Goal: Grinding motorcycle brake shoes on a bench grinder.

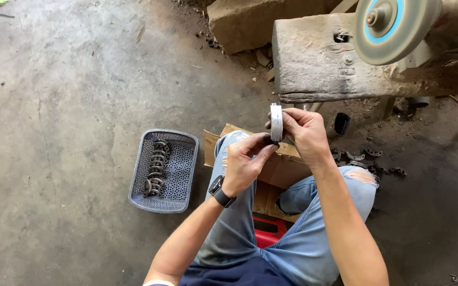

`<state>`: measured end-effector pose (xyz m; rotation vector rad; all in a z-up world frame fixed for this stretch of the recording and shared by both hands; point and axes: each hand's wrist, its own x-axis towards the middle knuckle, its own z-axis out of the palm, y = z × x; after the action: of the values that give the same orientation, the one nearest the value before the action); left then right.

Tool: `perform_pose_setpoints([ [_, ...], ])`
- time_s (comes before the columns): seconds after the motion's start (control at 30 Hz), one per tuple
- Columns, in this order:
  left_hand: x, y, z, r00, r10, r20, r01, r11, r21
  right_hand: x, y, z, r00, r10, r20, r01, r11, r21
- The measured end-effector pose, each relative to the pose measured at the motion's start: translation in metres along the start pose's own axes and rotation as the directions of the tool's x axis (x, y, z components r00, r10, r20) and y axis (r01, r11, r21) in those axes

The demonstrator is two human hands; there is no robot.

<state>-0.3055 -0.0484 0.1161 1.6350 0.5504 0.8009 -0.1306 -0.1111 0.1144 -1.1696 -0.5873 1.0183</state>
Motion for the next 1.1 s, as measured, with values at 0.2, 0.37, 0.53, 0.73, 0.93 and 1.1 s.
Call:
perform_pose_setpoints([
  [0.2, -0.002, 0.004, 0.001, 0.999, -0.033, 0.028, 0.036, 0.995, -0.098, -0.004, 0.001, -0.003, 1.0, 0.022, -0.015, -0.022, 1.0, -0.013],
  [0.37, -0.001, -0.002, 0.004, 0.995, -0.069, 0.072, 0.082, 0.979, -0.187, -0.005, 0.005, -0.011, 0.998, 0.035, -0.043, -0.035, 0.999, 0.001],
  [0.53, 0.02, -0.014, 0.017, 0.977, -0.093, 0.191, 0.136, 0.964, -0.228, -0.007, 0.007, -0.04, 0.991, 0.124, -0.05, -0.105, 0.953, 0.283],
  [0.73, 0.079, -0.038, 0.065, 0.919, -0.113, 0.378, 0.252, 0.906, -0.341, 0.001, 0.019, -0.107, 0.982, 0.013, -0.188, 0.074, 0.892, 0.446],
  [0.93, 0.162, -0.076, 0.133, 0.936, 0.248, 0.25, -0.276, 0.958, 0.084, 0.038, 0.028, -0.17, 0.91, 0.032, -0.413, 0.152, 0.902, 0.404],
  [1.1, 0.22, -0.11, 0.181, 0.923, 0.135, 0.359, -0.235, 0.939, 0.251, 0.095, 0.046, -0.22, 0.801, 0.132, -0.584, 0.167, 0.887, 0.429],
])
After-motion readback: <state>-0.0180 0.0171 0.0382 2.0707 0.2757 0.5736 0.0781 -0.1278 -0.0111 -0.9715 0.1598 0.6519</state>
